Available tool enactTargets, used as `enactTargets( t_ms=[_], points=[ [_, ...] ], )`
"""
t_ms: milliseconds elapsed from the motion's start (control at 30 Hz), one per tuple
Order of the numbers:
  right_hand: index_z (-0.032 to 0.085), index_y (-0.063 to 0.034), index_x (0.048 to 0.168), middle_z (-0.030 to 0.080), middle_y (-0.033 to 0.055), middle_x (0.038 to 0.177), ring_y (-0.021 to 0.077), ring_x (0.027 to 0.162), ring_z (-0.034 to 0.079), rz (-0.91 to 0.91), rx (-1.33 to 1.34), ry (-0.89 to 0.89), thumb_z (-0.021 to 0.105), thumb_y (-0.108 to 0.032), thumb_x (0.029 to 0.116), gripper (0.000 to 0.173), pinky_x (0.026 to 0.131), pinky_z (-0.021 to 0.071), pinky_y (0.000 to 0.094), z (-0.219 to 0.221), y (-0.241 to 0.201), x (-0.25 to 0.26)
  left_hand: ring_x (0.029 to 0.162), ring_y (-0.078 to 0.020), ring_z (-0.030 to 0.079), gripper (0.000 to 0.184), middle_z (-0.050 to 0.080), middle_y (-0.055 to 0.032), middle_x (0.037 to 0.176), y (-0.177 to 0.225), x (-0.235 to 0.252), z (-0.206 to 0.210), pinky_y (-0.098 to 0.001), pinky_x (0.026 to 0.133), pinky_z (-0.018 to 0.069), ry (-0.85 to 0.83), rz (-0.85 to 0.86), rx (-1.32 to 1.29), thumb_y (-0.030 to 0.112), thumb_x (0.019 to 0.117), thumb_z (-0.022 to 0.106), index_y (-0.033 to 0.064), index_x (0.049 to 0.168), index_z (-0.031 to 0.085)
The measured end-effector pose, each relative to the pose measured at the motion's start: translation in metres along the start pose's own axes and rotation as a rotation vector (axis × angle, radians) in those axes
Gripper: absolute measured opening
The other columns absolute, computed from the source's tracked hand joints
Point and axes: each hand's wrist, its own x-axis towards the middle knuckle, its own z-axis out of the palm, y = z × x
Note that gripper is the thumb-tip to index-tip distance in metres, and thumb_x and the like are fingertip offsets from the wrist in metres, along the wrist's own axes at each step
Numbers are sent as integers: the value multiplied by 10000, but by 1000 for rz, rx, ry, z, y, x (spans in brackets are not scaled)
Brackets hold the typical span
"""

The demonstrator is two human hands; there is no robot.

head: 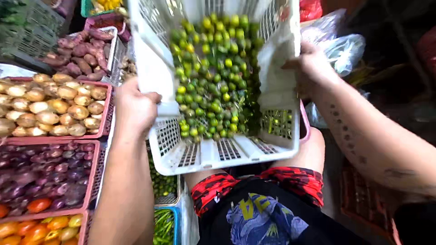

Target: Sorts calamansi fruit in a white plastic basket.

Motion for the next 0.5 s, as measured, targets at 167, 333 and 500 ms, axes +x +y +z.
enactTargets(
  t_ms=[167,333,500],
  points=[
    [520,-29,1338,680,123,1198,222,1044,712,-219,323,85,598,137,829,541,848,640,427,8,-10,62,1014,-20,682,385,711,-31,1137,18,0,7,-261,884,579,332,464,0,88,882,605,48,1264,618],
    [481,-85,1364,639,115,1195,228,1023,681,96,400,96,535,105,794,603,801,617,465,24,21,94,1269,-308,630,446,638,-242,1368,-6,-12,50,-433,1068,492,570,887,222,79,954,540,-72,1371,580],
    [591,-59,1134,636,42,990,136,858,629,304,271,-45,562,-26,921,217,760,573,366,24,59,85,1419,-374,491,478,545,-216,1495,-27,-23,67,-566,1193,353,494,1151,281,117,975,523,10,1441,541]
  ],
)
